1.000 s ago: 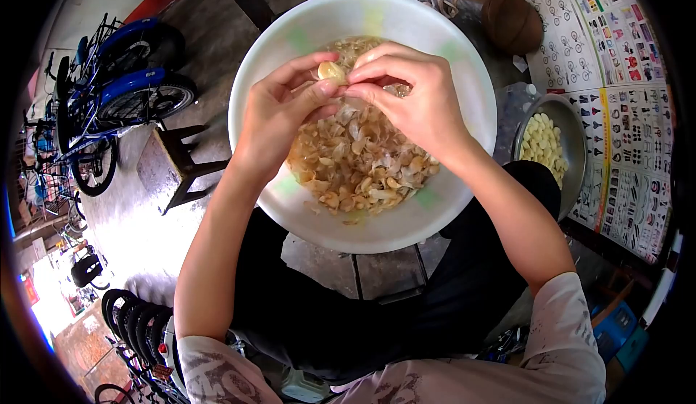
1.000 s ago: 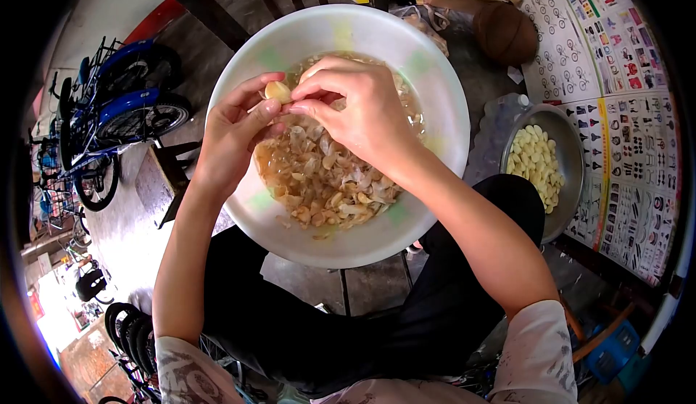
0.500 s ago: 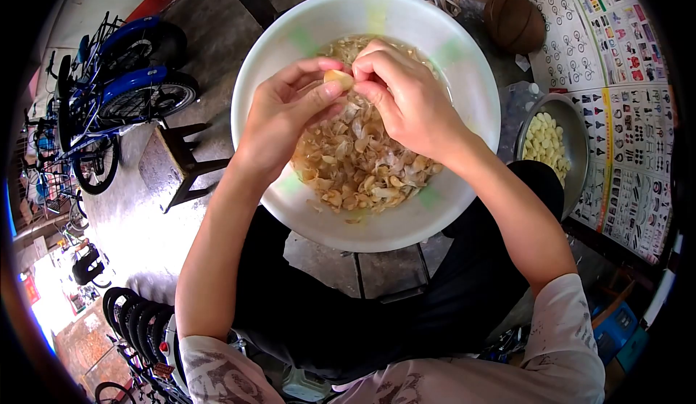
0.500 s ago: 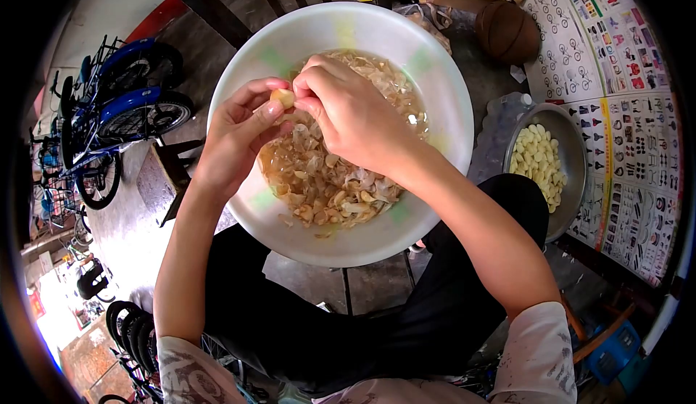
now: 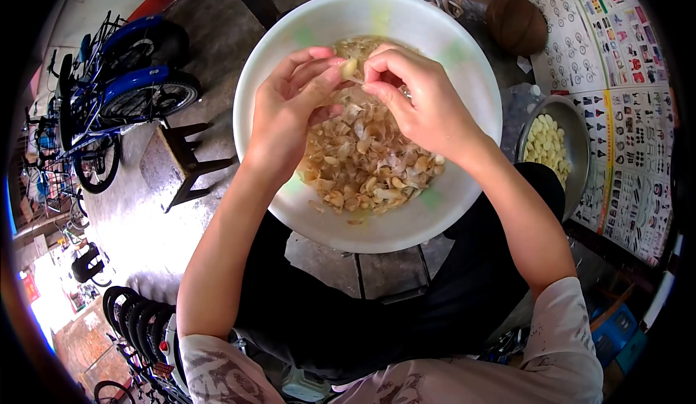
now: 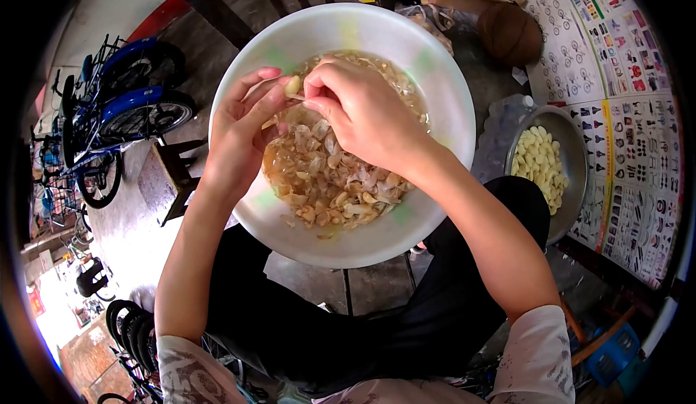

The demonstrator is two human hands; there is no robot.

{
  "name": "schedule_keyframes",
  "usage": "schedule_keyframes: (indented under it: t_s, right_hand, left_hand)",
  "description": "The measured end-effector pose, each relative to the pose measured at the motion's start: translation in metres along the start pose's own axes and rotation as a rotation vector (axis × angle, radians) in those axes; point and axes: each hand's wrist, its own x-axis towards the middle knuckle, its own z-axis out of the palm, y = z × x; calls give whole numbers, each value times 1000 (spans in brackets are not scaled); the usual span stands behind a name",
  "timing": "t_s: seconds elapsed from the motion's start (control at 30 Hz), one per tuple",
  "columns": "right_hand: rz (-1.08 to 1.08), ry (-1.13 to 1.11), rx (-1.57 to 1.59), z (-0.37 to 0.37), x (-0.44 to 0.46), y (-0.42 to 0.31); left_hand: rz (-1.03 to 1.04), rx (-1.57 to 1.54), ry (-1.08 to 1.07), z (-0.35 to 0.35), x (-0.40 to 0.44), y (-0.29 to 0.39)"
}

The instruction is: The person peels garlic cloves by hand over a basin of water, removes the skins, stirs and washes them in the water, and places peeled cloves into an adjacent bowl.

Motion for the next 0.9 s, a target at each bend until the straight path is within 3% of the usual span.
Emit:
schedule_keyframes:
  t_s: [0.07, 0.13, 0.27, 0.37, 0.43, 0.63, 0.73, 0.8, 0.9]
  right_hand:
    - [-41, 5, -49, -2, 0, -1]
    - [-82, 8, -96, -3, 0, 0]
    - [-110, 36, -120, -4, -1, -1]
    - [-115, 32, -110, 0, -2, -3]
    - [-129, 39, -105, 0, -3, -3]
    - [20, -25, 71, -9, -2, -4]
    - [92, -25, 153, -18, -1, 0]
    - [20, -24, -120, -27, 0, 7]
    - [16, 38, -88, -21, 1, 4]
  left_hand:
    - [-20, -34, -5, 2, -2, 4]
    - [49, 187, -173, 0, -2, 5]
    - [139, 384, -267, -9, -1, 1]
    - [31, 372, -274, -9, -3, 6]
    - [-42, 81, -116, -5, -4, 5]
    - [-107, -251, -85, -5, 0, -2]
    - [-93, -235, -46, -6, 0, -3]
    - [-95, -137, -41, -9, 1, -6]
    - [-133, -66, -27, -1, -3, -1]
